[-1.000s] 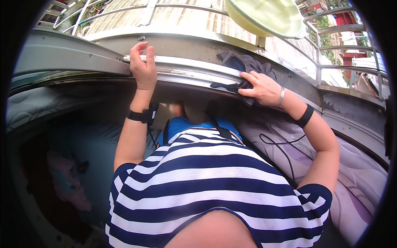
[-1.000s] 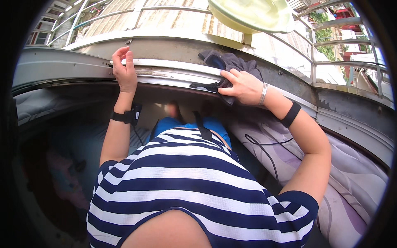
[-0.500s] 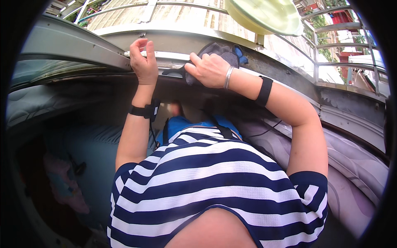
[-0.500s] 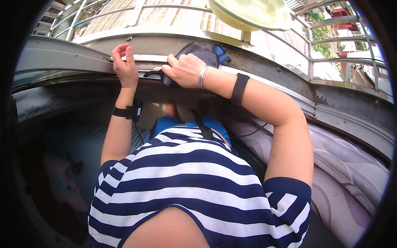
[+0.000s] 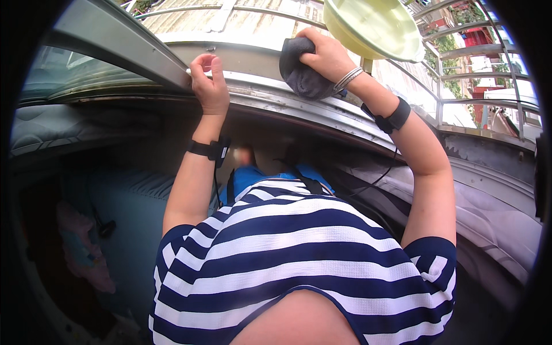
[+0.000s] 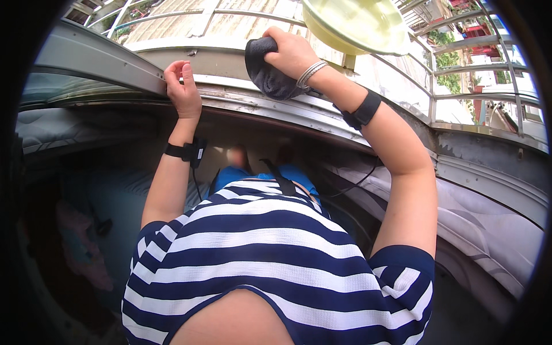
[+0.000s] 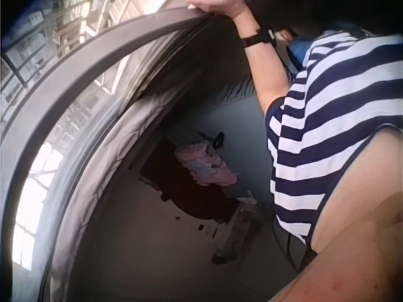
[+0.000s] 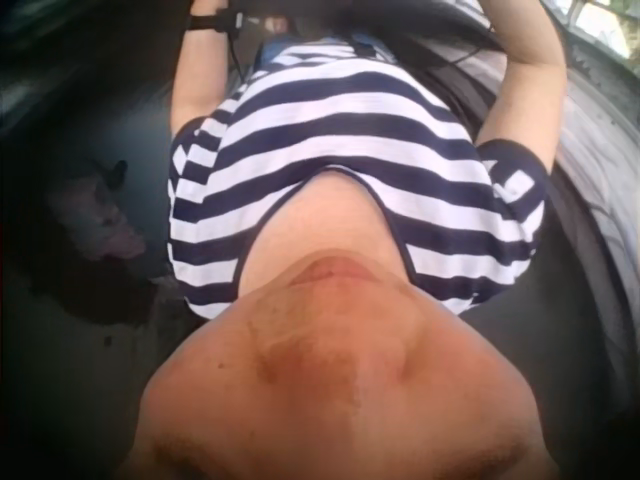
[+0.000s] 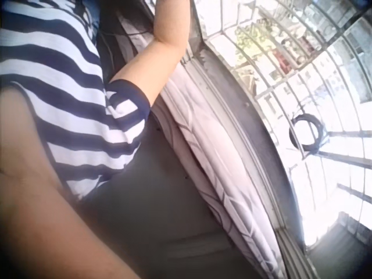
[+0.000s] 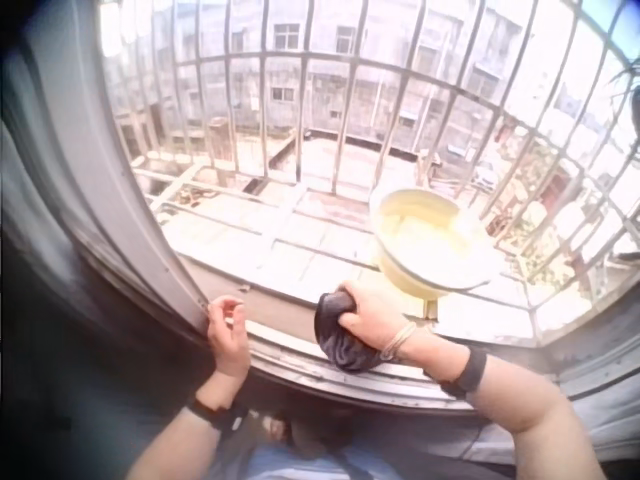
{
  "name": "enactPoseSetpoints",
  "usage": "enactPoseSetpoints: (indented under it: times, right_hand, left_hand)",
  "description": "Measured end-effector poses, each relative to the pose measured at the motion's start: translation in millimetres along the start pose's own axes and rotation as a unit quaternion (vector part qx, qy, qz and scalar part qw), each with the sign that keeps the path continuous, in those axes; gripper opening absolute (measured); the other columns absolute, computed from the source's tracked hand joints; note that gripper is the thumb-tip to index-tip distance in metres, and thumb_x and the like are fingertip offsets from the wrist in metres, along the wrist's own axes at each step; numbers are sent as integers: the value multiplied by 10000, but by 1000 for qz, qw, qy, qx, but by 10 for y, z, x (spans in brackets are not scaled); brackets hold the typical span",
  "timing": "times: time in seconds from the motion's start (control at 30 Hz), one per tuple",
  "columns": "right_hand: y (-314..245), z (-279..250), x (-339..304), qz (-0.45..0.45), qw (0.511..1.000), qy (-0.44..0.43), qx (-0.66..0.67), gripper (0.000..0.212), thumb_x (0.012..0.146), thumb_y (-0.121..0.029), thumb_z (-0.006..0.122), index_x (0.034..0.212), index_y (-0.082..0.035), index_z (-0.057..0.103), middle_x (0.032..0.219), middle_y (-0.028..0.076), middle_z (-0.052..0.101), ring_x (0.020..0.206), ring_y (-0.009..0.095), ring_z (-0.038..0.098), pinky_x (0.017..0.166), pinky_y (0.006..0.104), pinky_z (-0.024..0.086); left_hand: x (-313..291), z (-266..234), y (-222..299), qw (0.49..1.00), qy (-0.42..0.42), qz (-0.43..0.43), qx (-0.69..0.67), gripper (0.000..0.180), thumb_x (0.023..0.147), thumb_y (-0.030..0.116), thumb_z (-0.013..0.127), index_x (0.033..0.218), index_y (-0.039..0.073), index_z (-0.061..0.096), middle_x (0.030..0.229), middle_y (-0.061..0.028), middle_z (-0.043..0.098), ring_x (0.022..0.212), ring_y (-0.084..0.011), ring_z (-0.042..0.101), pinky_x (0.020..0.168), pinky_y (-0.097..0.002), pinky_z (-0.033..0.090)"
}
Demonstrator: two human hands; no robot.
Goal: The person cleans the track and frame of a sliding window using a damp blue cloth rinsed in a basin of water.
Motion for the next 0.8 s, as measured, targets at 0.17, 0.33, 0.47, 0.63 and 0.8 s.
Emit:
enactPoseSetpoints:
  times: [0.17,0.33,0.47,0.63,0.8]
  right_hand:
    - [-575,949,67,-119,979,-107,-124,306,718,-81,607,1019,-121,643,980,126,579,929,330,609,810,418,496]
    - [-816,1179,344,-124,974,-80,-172,213,824,-203,580,1016,-121,623,984,132,609,908,314,649,759,411,529]
    - [-797,1266,370,-94,969,-132,-189,231,849,-250,552,1014,-94,597,1007,152,606,912,312,643,751,396,530]
    - [-601,1119,64,-143,955,-147,-214,194,857,-171,510,1023,-83,558,988,151,596,900,316,627,749,408,528]
    - [83,678,-518,-172,943,-136,-249,172,808,-128,520,977,-99,538,872,125,553,794,305,605,673,405,512]
  left_hand:
    - [-13,-50,-98,999,31,-13,-39,231,940,220,551,1032,9,532,929,-102,607,807,-210,576,743,-330,465]
    - [5,-47,-25,1000,3,-15,-21,248,974,218,509,1056,-15,506,1000,-113,601,894,-184,586,819,-306,469]
    - [8,-53,-43,1000,9,-3,-29,241,971,215,513,1053,-12,510,993,-107,597,894,-179,583,818,-306,468]
    - [-1,-61,-73,999,19,-7,-33,231,936,219,556,1031,10,529,950,-100,598,807,-206,564,745,-320,460]
    - [-7,-75,-75,999,18,-6,-39,245,925,227,578,1031,13,528,944,-86,604,811,-196,563,754,-311,459]
Point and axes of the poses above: each hand's wrist, its own x-axis towards the middle knuckle, its own z-axis out of the palm, y = z × x, the point moved 4 cm from there along x, towards the middle knuckle
